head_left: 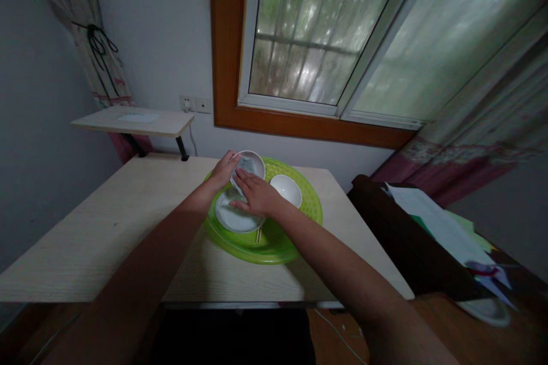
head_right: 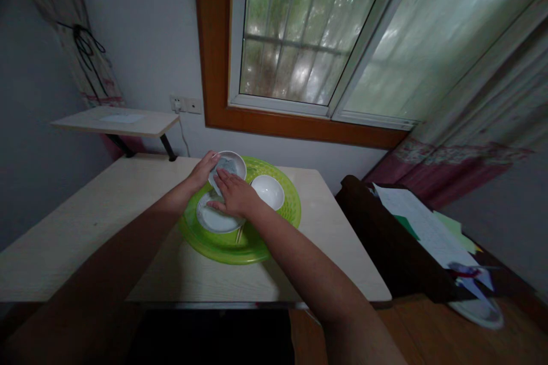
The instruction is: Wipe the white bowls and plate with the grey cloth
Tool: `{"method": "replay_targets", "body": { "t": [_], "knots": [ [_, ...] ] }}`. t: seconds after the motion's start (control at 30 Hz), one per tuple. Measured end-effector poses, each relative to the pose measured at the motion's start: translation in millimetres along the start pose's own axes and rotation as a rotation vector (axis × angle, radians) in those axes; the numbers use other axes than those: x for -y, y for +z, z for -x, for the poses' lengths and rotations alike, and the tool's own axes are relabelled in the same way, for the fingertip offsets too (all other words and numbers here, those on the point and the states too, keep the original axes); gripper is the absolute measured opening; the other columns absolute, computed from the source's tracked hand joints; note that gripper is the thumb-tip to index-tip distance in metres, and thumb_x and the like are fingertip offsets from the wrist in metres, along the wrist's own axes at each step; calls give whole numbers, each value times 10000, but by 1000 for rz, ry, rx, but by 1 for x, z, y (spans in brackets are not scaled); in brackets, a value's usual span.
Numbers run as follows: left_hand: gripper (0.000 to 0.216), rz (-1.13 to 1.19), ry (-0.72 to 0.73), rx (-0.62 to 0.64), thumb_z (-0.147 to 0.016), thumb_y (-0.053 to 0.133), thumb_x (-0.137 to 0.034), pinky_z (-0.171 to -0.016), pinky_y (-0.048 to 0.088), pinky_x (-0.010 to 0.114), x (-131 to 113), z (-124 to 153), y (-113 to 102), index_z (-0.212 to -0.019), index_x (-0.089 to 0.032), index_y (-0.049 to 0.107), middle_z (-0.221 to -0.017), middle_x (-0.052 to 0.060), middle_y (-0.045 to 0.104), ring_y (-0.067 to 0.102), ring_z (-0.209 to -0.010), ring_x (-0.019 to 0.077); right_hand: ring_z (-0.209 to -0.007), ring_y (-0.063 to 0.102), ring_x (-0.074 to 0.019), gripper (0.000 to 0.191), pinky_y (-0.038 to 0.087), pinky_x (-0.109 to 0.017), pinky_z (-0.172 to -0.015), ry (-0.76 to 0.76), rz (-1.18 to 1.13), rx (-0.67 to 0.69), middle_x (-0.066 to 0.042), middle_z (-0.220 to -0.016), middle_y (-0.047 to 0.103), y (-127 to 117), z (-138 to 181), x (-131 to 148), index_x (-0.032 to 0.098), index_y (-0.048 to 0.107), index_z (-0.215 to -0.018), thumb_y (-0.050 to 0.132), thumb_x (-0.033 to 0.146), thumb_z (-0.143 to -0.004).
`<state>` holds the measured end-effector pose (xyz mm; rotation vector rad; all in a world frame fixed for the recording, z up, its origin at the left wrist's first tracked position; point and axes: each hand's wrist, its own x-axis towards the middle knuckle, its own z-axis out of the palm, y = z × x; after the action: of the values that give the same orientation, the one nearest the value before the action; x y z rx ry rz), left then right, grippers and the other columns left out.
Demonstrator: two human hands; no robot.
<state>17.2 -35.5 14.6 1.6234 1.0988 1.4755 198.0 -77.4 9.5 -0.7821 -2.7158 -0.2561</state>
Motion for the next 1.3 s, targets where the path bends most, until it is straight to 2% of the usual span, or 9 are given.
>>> {"method": "replay_targets", "body": {
  "t": [0.2, 0.3, 0.4, 0.5, 0.77, 0.9, 1.0, 1.17, 1.3],
  "knots": [
    [346, -7, 10, 29, -910, 497, -541, -885, 445, 282, 0, 0, 3, -916, -201, 560, -933, 27, 604, 560, -907, 168, -1502, 274, -380, 944, 256, -513, -1218, 133, 114, -49, -287, -1597, 274, -1, 0, -2, -39, 397, -1485, 440, 718, -922],
    [360, -73, -6, -15, -916, 482, -553, -801, 450, 276, -3, 1, 1, -915, -201, 558, -888, 17, 594, 548, -835, 160, -1442, 375, -405, 951, 289, -503, -1190, 180, 167, 4, -330, -1520, 393, -8, -3, 3, -91, 497, -1395, 403, 731, -925],
    [371, -157, 7, -49, -918, 477, -561, -750, 442, 274, -5, 1, -2, -897, -202, 564, -857, 13, 589, 543, -811, 162, -1261, 565, -393, 888, 398, -491, -1086, 174, 160, 73, -323, -1301, 613, -18, -6, 10, -53, 651, -1218, 333, 729, -946],
    [367, -218, 5, -56, -922, 472, -557, -732, 447, 281, -3, 1, -4, -916, -206, 579, -856, 17, 602, 556, -815, 171, -1032, 680, -335, 778, 477, -450, -956, 130, 83, 140, -232, -1077, 724, -27, -6, 13, 51, 703, -1105, 299, 703, -972],
    [362, -380, 78, -65, -932, 465, -541, -877, 459, 346, 3, 0, -5, -1038, -222, 601, -1049, 60, 642, 589, -970, 213, -900, 690, -245, 589, 488, -324, -791, 164, -327, 203, -147, -1027, 731, -30, -3, 14, 109, 636, -1113, 363, 620, -1010],
    [368, -391, 78, -66, -939, 457, -538, -903, 463, 365, 3, 0, -4, -1062, -222, 600, -1071, 70, 644, 594, -996, 223, -1008, 671, -243, 548, 485, -341, -888, 121, -401, 171, -163, -1162, 699, -29, -3, 13, 105, 618, -1178, 364, 567, -1030],
    [360, -379, 82, -77, -941, 458, -528, -901, 471, 365, 2, 0, -4, -1065, -221, 599, -1069, 73, 649, 597, -1005, 224, -1127, 643, -265, 591, 454, -375, -1002, 62, -244, 128, -193, -1320, 630, -28, -2, 9, 108, 619, -1243, 351, 587, -1023],
    [365, -397, 80, -89, -939, 467, -538, -916, 466, 379, 2, -1, -5, -1051, -218, 603, -1069, 81, 655, 602, -1002, 230, -1205, 605, -311, 692, 442, -432, -1037, 59, 60, 148, -190, -1361, 626, -25, 0, 3, 119, 728, -1116, 323, 665, -988],
    [374, -391, 59, -89, -938, 458, -556, -887, 469, 365, 3, 0, -5, -1042, -224, 594, -1056, 72, 651, 602, -980, 224, -1308, 533, -314, 683, 384, -447, -1103, 106, 165, 92, -166, -1407, 603, -19, 3, -3, 128, 724, -1180, 363, 672, -977]
  ]
}}
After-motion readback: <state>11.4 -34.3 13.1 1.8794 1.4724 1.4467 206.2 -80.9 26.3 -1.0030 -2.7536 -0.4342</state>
